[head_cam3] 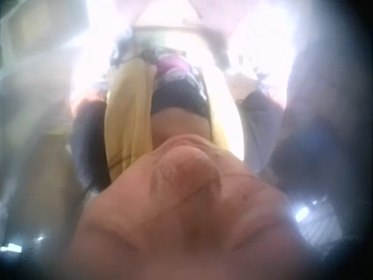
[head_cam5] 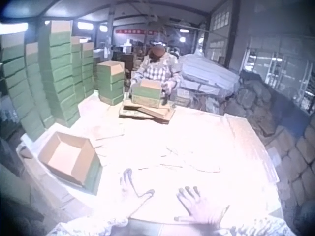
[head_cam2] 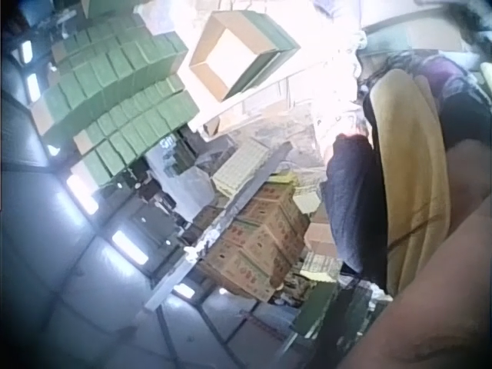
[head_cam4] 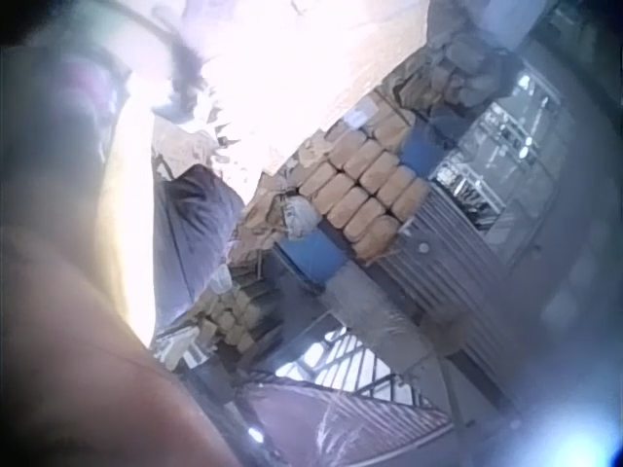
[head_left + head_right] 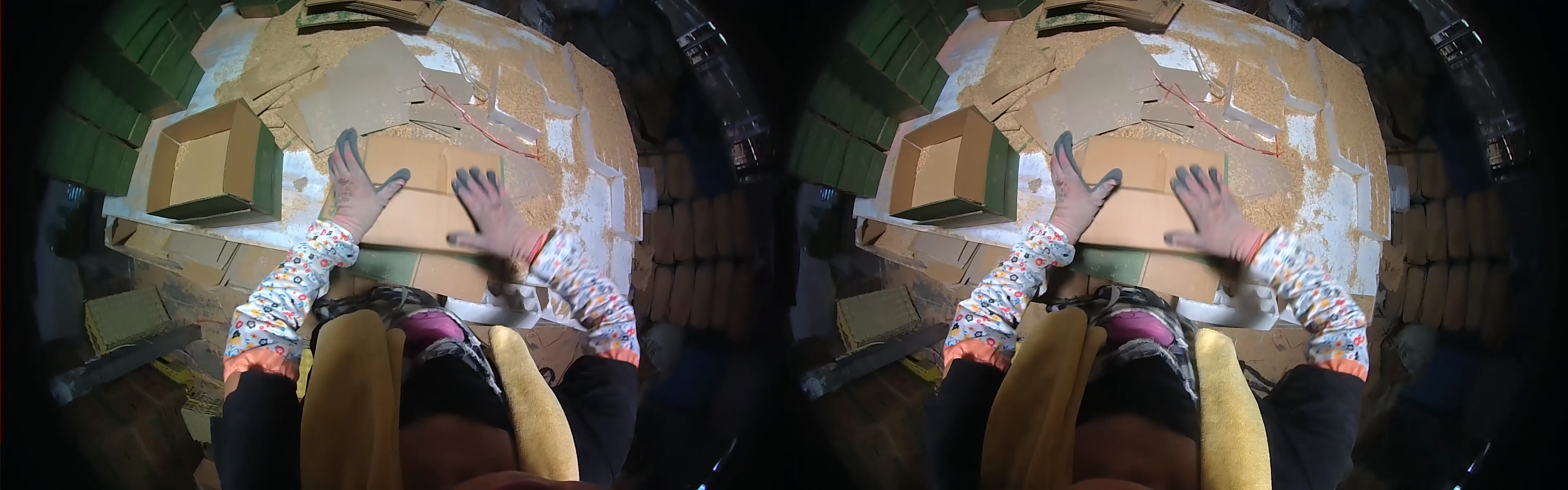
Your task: The person folds flat cardboard into boxes, places filled foam trays and cardboard inserts inside, closes the boxes, and stacks the packed boxes onto piles by hand.
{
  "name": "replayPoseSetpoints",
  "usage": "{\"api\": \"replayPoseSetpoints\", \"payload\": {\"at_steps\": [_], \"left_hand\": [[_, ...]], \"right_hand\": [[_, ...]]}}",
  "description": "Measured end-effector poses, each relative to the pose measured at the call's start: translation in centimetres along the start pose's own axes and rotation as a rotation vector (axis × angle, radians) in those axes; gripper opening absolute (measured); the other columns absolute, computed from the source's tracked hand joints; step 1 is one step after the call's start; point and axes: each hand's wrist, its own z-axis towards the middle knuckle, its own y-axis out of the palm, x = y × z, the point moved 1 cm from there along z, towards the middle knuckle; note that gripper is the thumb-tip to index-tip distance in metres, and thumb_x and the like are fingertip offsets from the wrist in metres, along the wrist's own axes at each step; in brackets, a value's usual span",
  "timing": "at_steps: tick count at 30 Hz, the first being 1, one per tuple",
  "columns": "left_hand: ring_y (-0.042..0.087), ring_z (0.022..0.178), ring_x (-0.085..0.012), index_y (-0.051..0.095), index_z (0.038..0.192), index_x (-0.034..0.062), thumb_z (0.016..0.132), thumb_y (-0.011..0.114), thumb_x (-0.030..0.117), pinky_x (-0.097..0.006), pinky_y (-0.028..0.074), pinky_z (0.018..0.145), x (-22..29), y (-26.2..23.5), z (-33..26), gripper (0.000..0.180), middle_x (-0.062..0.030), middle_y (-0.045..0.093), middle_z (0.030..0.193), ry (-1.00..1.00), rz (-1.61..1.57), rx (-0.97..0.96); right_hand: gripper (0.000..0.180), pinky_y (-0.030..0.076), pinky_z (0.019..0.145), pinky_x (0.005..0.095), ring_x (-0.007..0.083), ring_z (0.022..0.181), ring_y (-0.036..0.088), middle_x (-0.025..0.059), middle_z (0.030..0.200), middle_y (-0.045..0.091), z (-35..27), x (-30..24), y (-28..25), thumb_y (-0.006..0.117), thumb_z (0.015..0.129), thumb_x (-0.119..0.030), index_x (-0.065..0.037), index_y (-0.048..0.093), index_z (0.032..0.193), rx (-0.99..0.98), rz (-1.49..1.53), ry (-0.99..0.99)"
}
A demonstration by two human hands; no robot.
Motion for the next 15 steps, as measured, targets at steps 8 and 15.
{"api": "replayPoseSetpoints", "payload": {"at_steps": [8,15], "left_hand": [[0.051,0.12,-0.0339,0.036,0.14,-0.0019,0.085,0.064,0.051,-0.035,0.04,0.101,0.5,2.5,0.8,0.081,-0.0202,0.051,0.132,-0.556,-0.76,-0.919],[0.04,0.129,-0.0336,0.048,0.134,0.0167,0.081,0.061,0.008,-0.052,0.023,0.112,-5.1,-0.5,1.2,0.055,-0.0186,0.039,0.14,0.548,0.442,-0.493]], "right_hand": [[0.091,0.028,0.112,0.0471,0.0337,0.135,0.037,0.0185,0.148,0.036,-8.9,8.6,9.7,0.042,0.088,-0.067,-0.001,0.025,0.148,0.343,1.794,0.687],[0.082,0.041,0.1,0.0301,0.0221,0.115,0.055,0.0208,0.13,0.054,-4.6,13.5,11.8,0.068,0.085,-0.04,0.01,0.032,0.14,0.208,0.764,0.605]]}}
